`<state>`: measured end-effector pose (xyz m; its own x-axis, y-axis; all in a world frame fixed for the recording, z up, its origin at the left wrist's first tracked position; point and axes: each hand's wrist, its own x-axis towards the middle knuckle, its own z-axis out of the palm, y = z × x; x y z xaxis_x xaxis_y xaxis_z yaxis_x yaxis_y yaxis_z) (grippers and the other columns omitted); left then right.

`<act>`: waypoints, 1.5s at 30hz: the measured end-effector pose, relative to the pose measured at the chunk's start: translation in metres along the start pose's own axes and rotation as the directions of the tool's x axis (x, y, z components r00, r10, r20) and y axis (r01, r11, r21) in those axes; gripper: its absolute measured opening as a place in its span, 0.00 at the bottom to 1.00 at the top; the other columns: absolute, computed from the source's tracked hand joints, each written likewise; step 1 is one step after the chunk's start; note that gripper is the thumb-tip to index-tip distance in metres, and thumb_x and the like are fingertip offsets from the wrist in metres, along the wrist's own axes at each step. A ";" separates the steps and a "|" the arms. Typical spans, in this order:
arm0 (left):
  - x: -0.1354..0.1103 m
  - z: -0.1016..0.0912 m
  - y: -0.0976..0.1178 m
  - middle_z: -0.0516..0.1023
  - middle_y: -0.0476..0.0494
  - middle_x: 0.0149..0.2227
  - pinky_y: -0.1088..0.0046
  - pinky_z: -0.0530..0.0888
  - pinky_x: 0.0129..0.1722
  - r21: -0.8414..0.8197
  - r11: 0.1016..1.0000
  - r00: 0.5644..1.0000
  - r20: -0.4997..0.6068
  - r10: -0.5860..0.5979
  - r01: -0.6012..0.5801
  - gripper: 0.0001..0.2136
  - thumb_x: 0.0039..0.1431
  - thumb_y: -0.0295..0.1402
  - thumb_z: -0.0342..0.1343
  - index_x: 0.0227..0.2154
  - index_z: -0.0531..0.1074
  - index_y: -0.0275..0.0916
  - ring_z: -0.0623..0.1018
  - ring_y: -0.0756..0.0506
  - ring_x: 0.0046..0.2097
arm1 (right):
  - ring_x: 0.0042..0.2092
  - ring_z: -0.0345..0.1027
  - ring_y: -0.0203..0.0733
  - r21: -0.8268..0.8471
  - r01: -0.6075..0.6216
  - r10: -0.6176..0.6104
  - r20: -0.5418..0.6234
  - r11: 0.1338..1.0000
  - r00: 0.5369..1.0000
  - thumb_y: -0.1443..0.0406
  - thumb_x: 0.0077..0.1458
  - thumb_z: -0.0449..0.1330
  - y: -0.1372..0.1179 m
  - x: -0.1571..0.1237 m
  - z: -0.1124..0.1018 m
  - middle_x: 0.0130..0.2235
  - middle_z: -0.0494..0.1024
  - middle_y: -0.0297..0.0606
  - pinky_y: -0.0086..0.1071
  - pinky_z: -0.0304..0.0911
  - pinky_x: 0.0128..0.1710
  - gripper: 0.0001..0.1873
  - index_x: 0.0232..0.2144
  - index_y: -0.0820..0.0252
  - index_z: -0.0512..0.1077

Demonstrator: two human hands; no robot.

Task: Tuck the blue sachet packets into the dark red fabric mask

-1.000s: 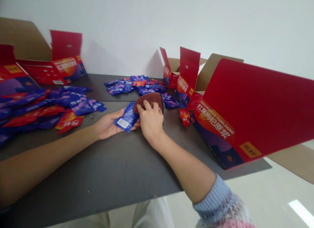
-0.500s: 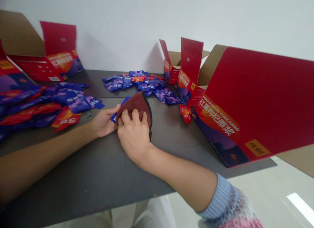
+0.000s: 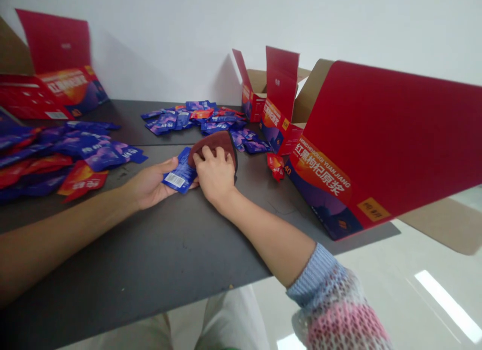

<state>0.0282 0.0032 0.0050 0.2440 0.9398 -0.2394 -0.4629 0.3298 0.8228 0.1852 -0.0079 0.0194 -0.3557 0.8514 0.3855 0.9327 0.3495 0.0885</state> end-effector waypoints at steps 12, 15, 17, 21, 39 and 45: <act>-0.001 -0.005 0.006 0.82 0.37 0.35 0.75 0.79 0.30 -0.128 0.984 0.990 -0.056 -0.129 0.121 0.20 0.71 0.35 0.41 0.52 0.74 0.29 0.82 0.46 0.33 | 0.61 0.56 0.58 0.015 0.270 -0.268 -0.082 0.963 0.960 0.67 0.68 0.46 -0.048 -0.043 -0.017 0.62 0.68 0.42 0.57 0.62 0.59 0.21 0.55 0.61 0.73; -0.002 -0.004 0.006 0.83 0.35 0.39 0.71 0.80 0.33 -0.121 0.981 0.987 -0.037 -0.154 0.149 0.22 0.71 0.37 0.41 0.55 0.73 0.29 0.83 0.43 0.38 | 0.61 0.56 0.58 0.017 0.260 -0.258 -0.069 0.966 0.964 0.68 0.67 0.47 -0.050 -0.046 -0.017 0.61 0.69 0.44 0.58 0.62 0.59 0.20 0.54 0.62 0.73; -0.001 -0.003 0.005 0.83 0.35 0.40 0.71 0.80 0.33 -0.128 0.983 0.989 -0.039 -0.141 0.135 0.21 0.71 0.36 0.42 0.56 0.72 0.29 0.83 0.43 0.38 | 0.61 0.56 0.57 0.030 0.247 -0.245 -0.055 0.969 0.968 0.68 0.67 0.48 -0.047 -0.041 -0.015 0.60 0.70 0.43 0.58 0.62 0.59 0.19 0.53 0.61 0.74; -0.001 -0.001 0.005 0.83 0.38 0.40 0.75 0.79 0.31 -0.157 0.987 0.997 -0.065 -0.051 0.040 0.19 0.71 0.33 0.42 0.58 0.70 0.32 0.82 0.46 0.36 | 0.61 0.56 0.55 0.054 0.207 -0.205 -0.037 0.977 0.978 0.66 0.68 0.47 -0.035 -0.027 -0.010 0.61 0.69 0.39 0.54 0.64 0.58 0.19 0.53 0.55 0.74; -0.003 -0.010 0.002 0.83 0.36 0.41 0.66 0.79 0.36 -0.152 0.988 0.993 0.116 0.004 0.014 0.24 0.70 0.44 0.39 0.56 0.72 0.37 0.82 0.41 0.39 | 0.61 0.57 0.56 0.019 0.199 -0.198 -0.034 0.980 0.980 0.66 0.68 0.47 -0.040 -0.037 -0.021 0.63 0.67 0.40 0.54 0.65 0.59 0.21 0.56 0.57 0.72; -0.001 -0.015 -0.003 0.82 0.35 0.39 0.64 0.79 0.37 -0.084 0.993 0.972 0.229 -0.060 0.081 0.27 0.67 0.51 0.44 0.54 0.74 0.37 0.82 0.39 0.39 | 0.60 0.60 0.54 0.076 0.296 -0.293 -0.054 0.952 0.955 0.66 0.68 0.47 -0.049 -0.046 -0.017 0.61 0.71 0.38 0.52 0.66 0.58 0.21 0.57 0.57 0.71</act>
<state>0.0165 0.0026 -0.0045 0.4599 0.8726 -0.1643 -0.5114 0.4116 0.7544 0.1571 -0.0710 0.0129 -0.6095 0.6895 0.3912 0.7781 0.6149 0.1283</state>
